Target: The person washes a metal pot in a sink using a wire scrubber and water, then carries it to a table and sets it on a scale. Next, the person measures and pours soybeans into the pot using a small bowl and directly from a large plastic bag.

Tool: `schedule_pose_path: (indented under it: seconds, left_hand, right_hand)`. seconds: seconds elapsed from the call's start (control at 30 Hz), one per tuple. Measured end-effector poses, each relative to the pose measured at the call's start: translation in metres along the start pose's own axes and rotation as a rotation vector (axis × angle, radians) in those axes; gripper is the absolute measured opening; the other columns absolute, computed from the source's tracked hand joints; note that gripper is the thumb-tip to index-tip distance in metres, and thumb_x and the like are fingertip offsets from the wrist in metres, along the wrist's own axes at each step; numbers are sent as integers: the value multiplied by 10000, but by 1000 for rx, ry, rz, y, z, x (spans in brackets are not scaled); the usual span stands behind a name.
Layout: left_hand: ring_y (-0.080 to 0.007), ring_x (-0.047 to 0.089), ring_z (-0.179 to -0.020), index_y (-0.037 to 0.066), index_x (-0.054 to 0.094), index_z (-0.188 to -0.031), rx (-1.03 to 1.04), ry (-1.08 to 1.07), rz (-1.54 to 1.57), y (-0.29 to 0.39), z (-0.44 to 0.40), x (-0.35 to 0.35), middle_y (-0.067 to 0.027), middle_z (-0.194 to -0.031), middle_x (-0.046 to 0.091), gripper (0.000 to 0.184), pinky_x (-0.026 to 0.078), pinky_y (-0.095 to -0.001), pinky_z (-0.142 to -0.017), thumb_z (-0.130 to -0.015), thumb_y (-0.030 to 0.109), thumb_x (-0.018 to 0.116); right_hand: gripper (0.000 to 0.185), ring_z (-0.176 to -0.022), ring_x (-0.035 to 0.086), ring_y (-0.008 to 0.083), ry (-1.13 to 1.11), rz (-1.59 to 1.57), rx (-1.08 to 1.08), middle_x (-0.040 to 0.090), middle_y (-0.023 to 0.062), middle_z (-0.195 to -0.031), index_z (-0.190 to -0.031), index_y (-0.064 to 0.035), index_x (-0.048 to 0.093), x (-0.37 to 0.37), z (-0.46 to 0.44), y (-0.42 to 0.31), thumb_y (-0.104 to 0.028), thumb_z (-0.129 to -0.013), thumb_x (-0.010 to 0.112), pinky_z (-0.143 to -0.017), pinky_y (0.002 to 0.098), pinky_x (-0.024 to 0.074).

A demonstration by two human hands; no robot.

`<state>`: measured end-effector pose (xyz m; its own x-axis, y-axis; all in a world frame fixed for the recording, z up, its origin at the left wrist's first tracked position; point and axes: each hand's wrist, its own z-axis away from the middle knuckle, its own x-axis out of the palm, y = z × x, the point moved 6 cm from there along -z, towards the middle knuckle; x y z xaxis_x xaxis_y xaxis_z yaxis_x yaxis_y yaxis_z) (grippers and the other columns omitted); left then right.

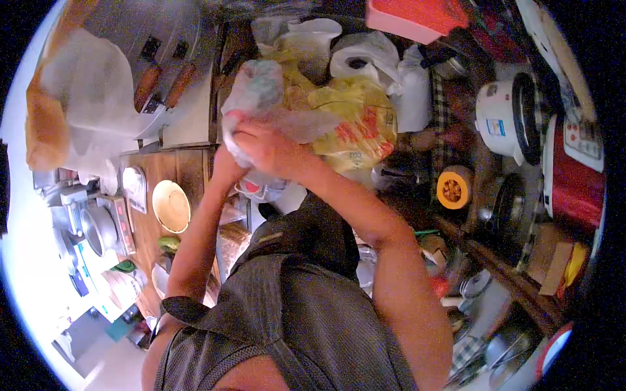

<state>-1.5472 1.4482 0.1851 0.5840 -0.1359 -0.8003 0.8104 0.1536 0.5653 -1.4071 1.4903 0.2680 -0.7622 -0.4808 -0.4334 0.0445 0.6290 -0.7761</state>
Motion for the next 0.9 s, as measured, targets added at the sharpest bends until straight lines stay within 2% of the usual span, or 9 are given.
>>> schedule_pose_path:
  seconds: [0.07,0.13,0.2,0.3,0.37,0.6,0.67,0.77,0.9]
  left_hand:
    - [-382,651,-853,33,649,-997,-23,146,110,-12,-11,-15,-212,-905,660,329,506,-433,-693,-741,235,693]
    - [-358,677,-819,12,680,-901,-150,325,310,5,-8,-40,-240,-816,660,214,496,-405,-661,-799,198,652]
    - [-359,671,-844,2,660,-1001,-85,355,393,23,1,-55,-233,-862,671,279,491,-402,-699,-821,215,657]
    - [-363,629,-967,9,605,-1140,-65,406,268,79,27,-98,-198,-1031,662,388,476,-402,-814,-829,231,671]
    - [-352,546,-1133,35,545,-1252,106,500,-70,112,49,-136,-177,-1217,590,482,410,-398,-961,-835,242,672]
    - [-221,549,-1127,-16,538,-1259,-176,731,392,129,164,-267,-135,-1234,584,474,416,-330,-965,-890,259,652]
    - [-202,554,-1110,-22,541,-1253,-233,824,464,112,203,-294,-130,-1223,588,461,425,-316,-953,-900,256,645]
    - [-191,572,-1073,-22,537,-1253,-245,957,581,71,264,-327,-124,-1200,595,441,452,-312,-923,-914,245,632]
    - [-214,608,-1025,-6,509,-1285,-181,1139,729,3,340,-364,-125,-1187,595,424,502,-334,-885,-926,198,604]
  right_hand:
    - [380,-1087,589,298,92,60,-44,582,183,-1160,-1178,-3,555,-9,1,-1,10,-798,569,-914,376,477]
    - [348,-1022,624,222,234,-541,288,589,141,-1178,-1203,-10,534,-27,28,21,14,-856,548,-871,333,502]
    - [386,-985,632,182,304,-376,654,583,114,-1208,-1268,-25,498,-55,81,67,21,-887,540,-861,309,509]
    - [512,-1009,621,212,288,38,860,581,111,-1216,-1332,-61,445,-61,192,191,12,-851,602,-881,308,500]
    - [506,-1007,618,216,290,-117,850,595,110,-1186,-1310,-54,461,-37,224,215,-23,-836,635,-878,320,499]
    - [383,-929,633,199,309,-747,714,672,105,-1011,-1170,-38,610,11,129,82,-146,-815,705,-832,337,506]
    - [348,-878,632,178,-331,-411,814,682,91,-949,-1155,-36,630,36,119,81,-173,-840,684,-797,326,507]
    - [226,-885,619,132,-208,-358,626,683,72,-909,-999,-2,683,39,94,40,-188,-874,647,-783,295,487]
    - [263,-800,620,155,-169,-322,580,686,62,-898,-1057,6,642,44,49,-25,-200,-896,613,-754,314,508]
